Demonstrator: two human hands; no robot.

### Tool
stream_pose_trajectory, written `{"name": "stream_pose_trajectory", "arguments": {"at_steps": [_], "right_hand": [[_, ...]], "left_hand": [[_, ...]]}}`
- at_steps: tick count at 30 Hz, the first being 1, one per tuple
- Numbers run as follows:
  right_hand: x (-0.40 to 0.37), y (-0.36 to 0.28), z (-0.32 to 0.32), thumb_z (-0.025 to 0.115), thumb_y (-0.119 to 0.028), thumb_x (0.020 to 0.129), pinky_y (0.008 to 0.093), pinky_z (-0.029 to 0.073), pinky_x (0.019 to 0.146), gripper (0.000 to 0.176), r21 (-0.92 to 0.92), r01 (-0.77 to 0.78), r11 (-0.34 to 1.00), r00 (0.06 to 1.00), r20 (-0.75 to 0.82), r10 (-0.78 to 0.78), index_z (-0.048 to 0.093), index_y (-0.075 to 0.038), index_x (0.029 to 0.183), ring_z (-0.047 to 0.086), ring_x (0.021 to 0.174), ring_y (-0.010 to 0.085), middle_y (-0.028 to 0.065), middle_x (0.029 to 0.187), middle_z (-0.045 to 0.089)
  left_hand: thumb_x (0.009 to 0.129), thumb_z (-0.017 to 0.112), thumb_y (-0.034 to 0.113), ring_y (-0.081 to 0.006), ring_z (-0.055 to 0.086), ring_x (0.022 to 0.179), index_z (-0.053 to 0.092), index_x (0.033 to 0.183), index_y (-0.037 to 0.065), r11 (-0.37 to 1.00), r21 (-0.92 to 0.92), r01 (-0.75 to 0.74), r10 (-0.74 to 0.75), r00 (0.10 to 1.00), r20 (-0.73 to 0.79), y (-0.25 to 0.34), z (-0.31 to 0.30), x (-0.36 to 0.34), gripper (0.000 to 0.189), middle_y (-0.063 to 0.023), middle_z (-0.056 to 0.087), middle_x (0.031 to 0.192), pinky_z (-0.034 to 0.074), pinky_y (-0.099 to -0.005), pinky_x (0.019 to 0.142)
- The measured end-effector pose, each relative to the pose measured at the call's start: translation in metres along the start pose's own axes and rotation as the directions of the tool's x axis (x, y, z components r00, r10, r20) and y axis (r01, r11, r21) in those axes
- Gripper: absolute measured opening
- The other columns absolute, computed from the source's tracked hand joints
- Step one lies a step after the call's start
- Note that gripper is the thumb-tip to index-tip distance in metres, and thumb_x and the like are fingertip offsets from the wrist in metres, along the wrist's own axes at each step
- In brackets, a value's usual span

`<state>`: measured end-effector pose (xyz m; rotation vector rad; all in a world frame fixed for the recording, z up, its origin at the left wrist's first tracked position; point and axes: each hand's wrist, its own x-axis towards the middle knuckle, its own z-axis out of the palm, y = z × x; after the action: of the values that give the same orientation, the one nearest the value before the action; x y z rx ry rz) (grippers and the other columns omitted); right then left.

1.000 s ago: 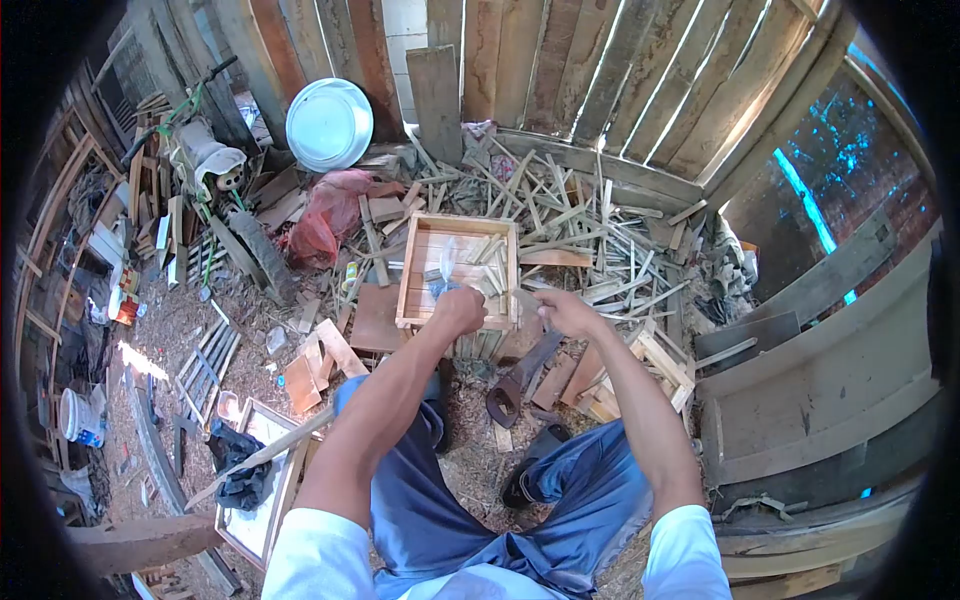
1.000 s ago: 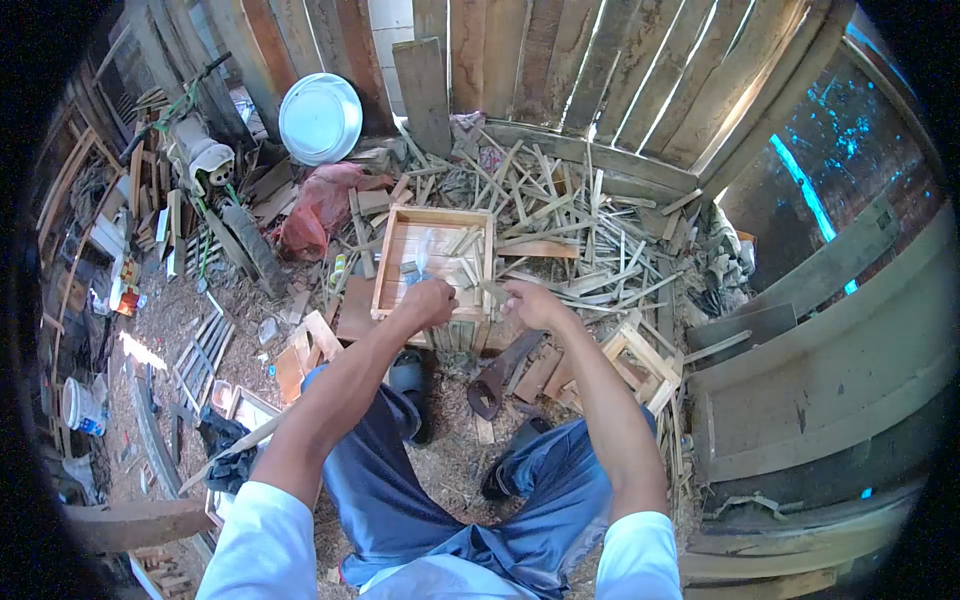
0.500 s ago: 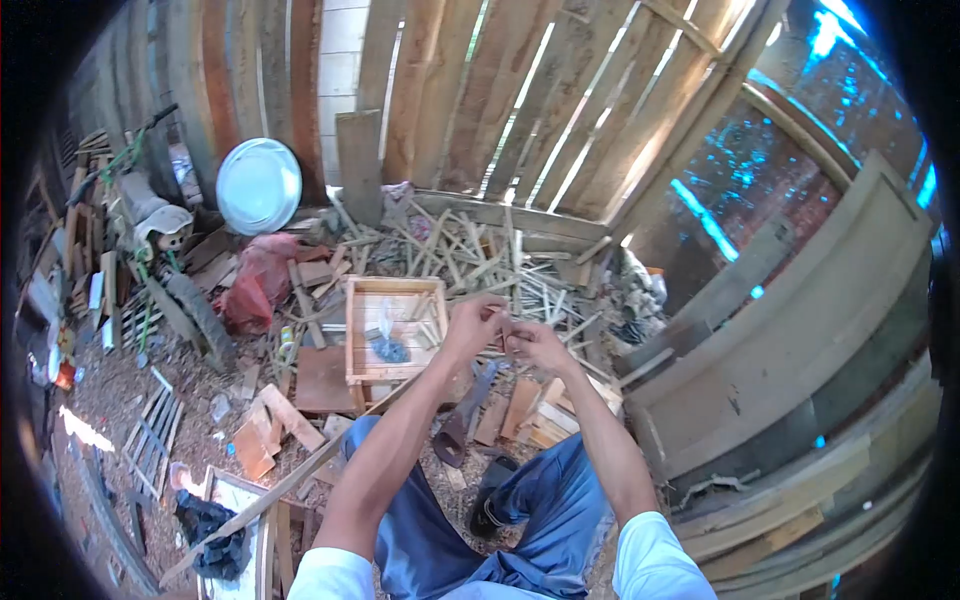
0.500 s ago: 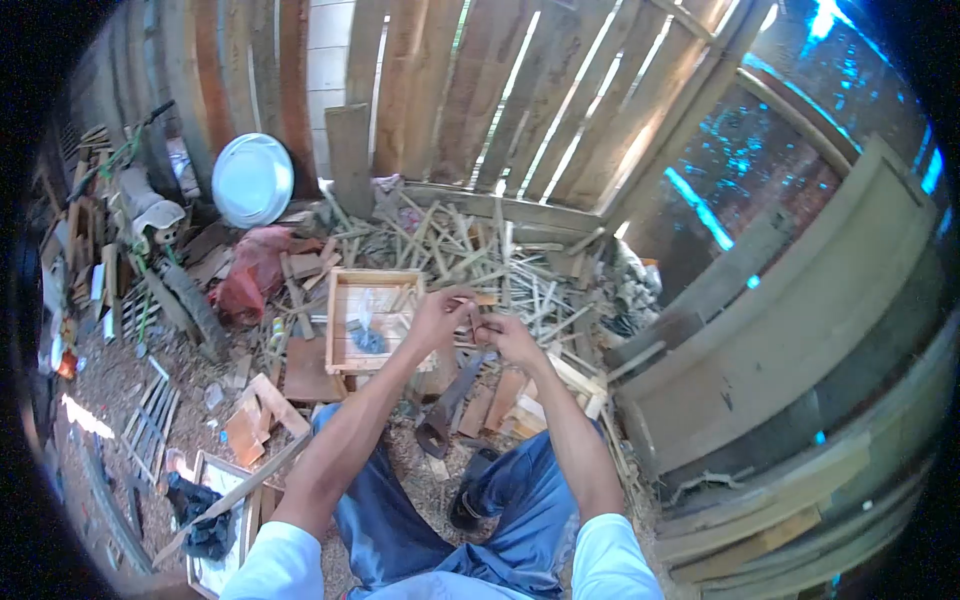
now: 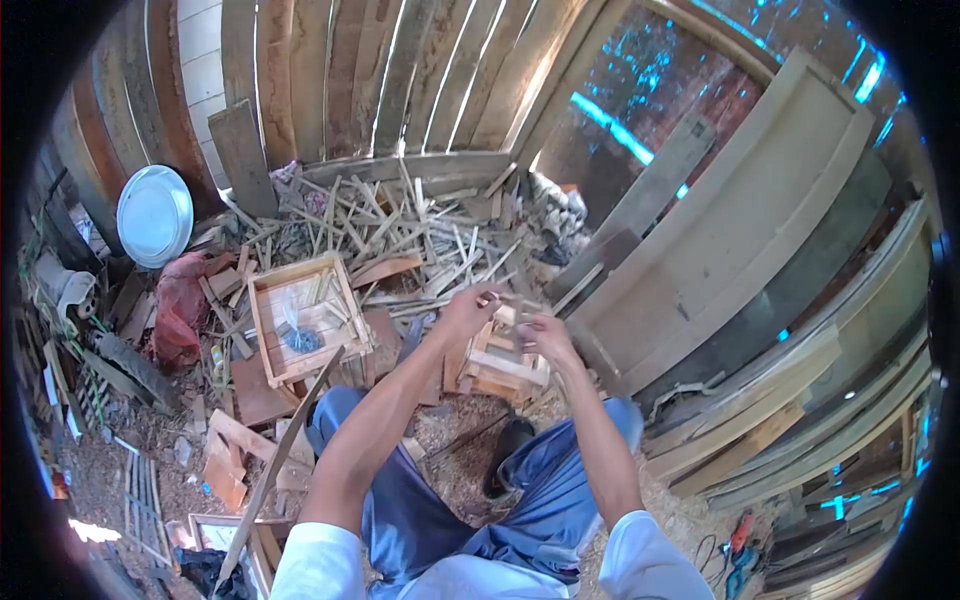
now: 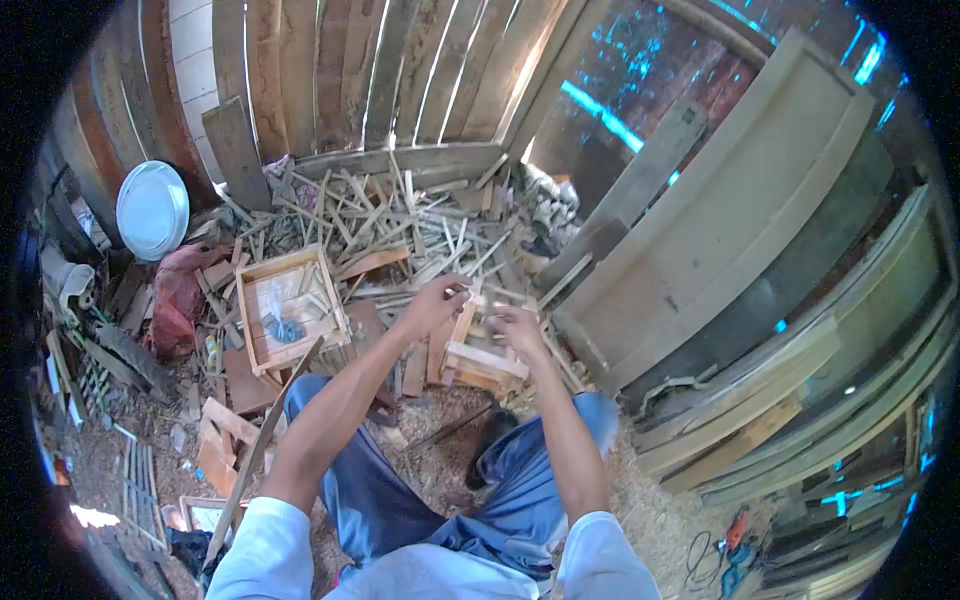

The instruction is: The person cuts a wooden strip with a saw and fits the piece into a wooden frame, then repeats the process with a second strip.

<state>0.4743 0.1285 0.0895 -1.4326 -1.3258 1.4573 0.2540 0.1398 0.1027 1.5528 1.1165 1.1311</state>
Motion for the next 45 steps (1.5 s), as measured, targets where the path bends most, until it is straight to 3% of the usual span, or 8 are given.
{"name": "stream_pose_trajectory", "arguments": {"at_steps": [7,15,16,19,20,33,42,45], "right_hand": [[0.013,0.092,-0.039,0.069,-0.007,0.084,0.0334,0.060,0.065,0.033,0.016,-0.290,0.957,0.936,-0.202,0.288,0.062,0.006,0.113,0.068,0.081,0.0229,0.0152,0.099,0.067],[0.054,0.148,-0.006,0.069,-0.006,0.083,0.0309,0.056,0.057,0.018,-0.070,-0.199,0.977,0.929,-0.330,0.166,0.067,0.005,0.097,0.066,0.068,0.0178,0.0103,0.083,0.068],[0.066,0.162,0.000,0.070,-0.007,0.082,0.0297,0.054,0.054,0.012,-0.109,-0.154,0.982,0.934,-0.341,0.108,0.069,0.004,0.089,0.065,0.064,0.0160,0.0079,0.078,0.068],[0.083,0.177,0.005,0.069,-0.006,0.082,0.0293,0.051,0.052,0.008,-0.113,-0.146,0.983,0.925,-0.368,0.095,0.071,0.002,0.085,0.063,0.058,0.0150,0.0049,0.070,0.067],[0.083,0.179,0.004,0.072,-0.011,0.079,0.0314,0.052,0.056,0.014,-0.153,-0.190,0.970,0.901,-0.420,0.110,0.073,-0.001,0.088,0.066,0.062,0.0176,0.0075,0.073,0.070],[0.060,0.139,0.013,0.073,-0.020,0.075,0.0388,0.055,0.072,0.016,-0.262,-0.201,0.944,0.849,-0.527,0.035,0.075,-0.008,0.085,0.070,0.075,0.0301,0.0140,0.078,0.071],[0.055,0.129,0.015,0.075,-0.013,0.077,0.0311,0.054,0.067,0.020,-0.172,-0.176,0.969,0.840,-0.540,0.057,0.073,0.000,0.092,0.069,0.072,0.0188,0.0120,0.080,0.072],[0.062,0.147,0.015,0.074,-0.010,0.080,0.0307,0.056,0.065,0.018,-0.154,-0.172,0.973,0.856,-0.513,0.070,0.072,0.001,0.093,0.068,0.071,0.0175,0.0115,0.081,0.072]], "left_hand": [[0.090,0.060,0.013,-0.0255,0.068,0.087,0.066,0.107,0.002,0.936,0.332,0.117,-0.108,0.993,-0.046,-0.059,0.029,-0.017,0.022,-0.0152,0.069,0.098,0.053,-0.0351,0.077],[0.085,0.061,0.012,-0.0349,0.064,0.092,0.067,0.102,0.003,0.809,0.585,-0.054,0.042,0.999,0.034,-0.114,0.088,-0.010,0.020,-0.0171,0.068,0.100,0.050,-0.0430,0.085],[0.082,0.063,0.013,-0.0358,0.060,0.101,0.068,0.100,0.006,0.879,0.450,0.155,-0.189,0.981,0.032,-0.107,0.093,-0.010,0.020,-0.0152,0.068,0.097,0.047,-0.0446,0.091],[0.080,0.065,0.014,-0.0348,0.053,0.112,0.069,0.100,0.010,0.740,0.672,0.019,-0.144,0.981,0.130,-0.105,0.095,-0.019,0.020,-0.0137,0.069,0.095,0.045,-0.0455,0.094],[0.078,0.062,0.008,-0.0347,0.062,0.095,0.071,0.095,0.007,0.744,0.655,-0.134,0.084,0.991,0.107,-0.113,0.096,-0.022,0.019,-0.0167,0.069,0.089,0.049,-0.0418,0.085],[0.077,0.071,0.032,-0.0292,0.049,0.115,0.073,0.094,0.011,0.780,0.613,-0.125,0.063,0.990,0.122,-0.131,0.102,-0.047,0.026,-0.0083,0.070,0.099,0.038,-0.0415,0.099],[0.078,0.071,0.033,-0.0272,0.048,0.114,0.074,0.088,0.012,0.752,0.655,-0.075,0.047,0.997,0.061,-0.107,0.110,-0.046,0.023,-0.0043,0.069,0.092,0.032,-0.0448,0.095],[0.082,0.068,0.041,-0.0274,0.048,0.121,0.074,0.104,0.017,0.716,0.698,0.024,-0.092,0.994,0.059,-0.096,0.107,-0.046,0.033,-0.0096,0.067,0.112,0.038,-0.0441,0.099]]}}
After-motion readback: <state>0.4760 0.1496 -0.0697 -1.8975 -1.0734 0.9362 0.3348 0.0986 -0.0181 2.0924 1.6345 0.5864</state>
